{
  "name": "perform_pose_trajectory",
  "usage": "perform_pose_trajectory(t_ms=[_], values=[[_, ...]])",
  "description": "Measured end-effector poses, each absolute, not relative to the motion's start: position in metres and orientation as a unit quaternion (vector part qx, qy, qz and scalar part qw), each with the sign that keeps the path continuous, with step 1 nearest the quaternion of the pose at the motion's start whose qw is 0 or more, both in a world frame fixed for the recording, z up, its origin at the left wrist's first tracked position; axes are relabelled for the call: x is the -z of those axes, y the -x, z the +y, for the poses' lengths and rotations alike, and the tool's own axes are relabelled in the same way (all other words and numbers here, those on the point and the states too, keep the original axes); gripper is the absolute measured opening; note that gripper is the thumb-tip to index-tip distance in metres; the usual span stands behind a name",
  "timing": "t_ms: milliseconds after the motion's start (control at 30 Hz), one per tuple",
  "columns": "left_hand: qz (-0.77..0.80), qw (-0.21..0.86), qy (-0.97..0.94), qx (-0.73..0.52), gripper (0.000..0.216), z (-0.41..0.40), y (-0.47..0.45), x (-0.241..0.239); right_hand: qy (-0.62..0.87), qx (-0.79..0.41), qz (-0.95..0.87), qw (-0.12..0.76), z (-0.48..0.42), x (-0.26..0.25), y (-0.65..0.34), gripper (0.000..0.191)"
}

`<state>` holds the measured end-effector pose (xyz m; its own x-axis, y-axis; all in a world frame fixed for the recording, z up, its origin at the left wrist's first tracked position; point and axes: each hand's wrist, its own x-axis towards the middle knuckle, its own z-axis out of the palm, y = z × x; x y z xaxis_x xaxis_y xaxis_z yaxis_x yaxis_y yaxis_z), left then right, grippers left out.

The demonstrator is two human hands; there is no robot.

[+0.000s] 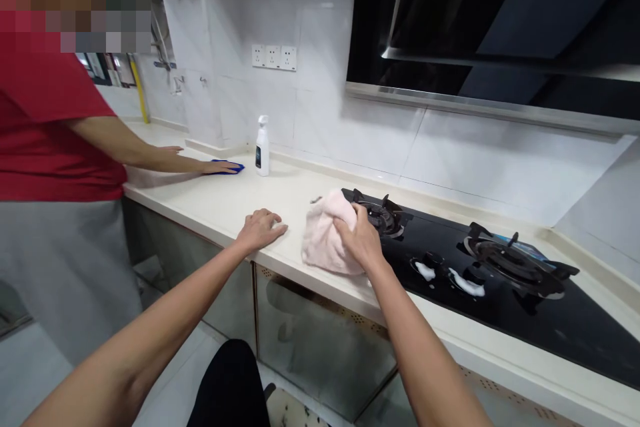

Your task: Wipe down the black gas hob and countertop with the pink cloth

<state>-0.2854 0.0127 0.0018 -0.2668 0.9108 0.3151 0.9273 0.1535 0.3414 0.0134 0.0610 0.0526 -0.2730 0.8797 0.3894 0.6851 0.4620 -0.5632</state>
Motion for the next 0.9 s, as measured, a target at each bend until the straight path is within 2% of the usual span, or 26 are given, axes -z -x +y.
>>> perform_pose_trajectory(t_ms=[67,167,300,367,467,700,900], values=[[-0.761,0.023,0.604,0.235,0.047,0.013,0.286,0.000,0.513,-0.136,-0.798,0.287,0.070,-0.060,0.010,0.068],[-0.763,0.028,0.604,0.229,0.047,0.014,0.287,0.002,0.498,-0.022,-0.842,0.205,0.069,-0.055,0.041,0.069],[-0.764,0.020,0.601,0.232,0.047,0.014,0.287,0.002,0.359,0.048,-0.926,0.107,0.057,-0.035,0.067,0.049],[-0.766,0.013,0.598,0.235,0.046,0.014,0.287,0.000,0.351,0.058,-0.931,0.078,0.054,-0.027,0.072,0.052],[-0.769,0.008,0.595,0.232,0.045,0.013,0.287,-0.004,0.399,0.051,-0.912,0.083,0.059,-0.023,0.062,0.057],[-0.772,0.007,0.594,0.226,0.044,0.014,0.289,-0.005,0.508,0.013,-0.852,0.126,0.084,-0.028,-0.011,0.056],[-0.768,-0.001,0.597,0.230,0.046,0.014,0.289,-0.006,0.471,0.073,-0.858,0.190,0.063,-0.008,-0.077,0.040]])
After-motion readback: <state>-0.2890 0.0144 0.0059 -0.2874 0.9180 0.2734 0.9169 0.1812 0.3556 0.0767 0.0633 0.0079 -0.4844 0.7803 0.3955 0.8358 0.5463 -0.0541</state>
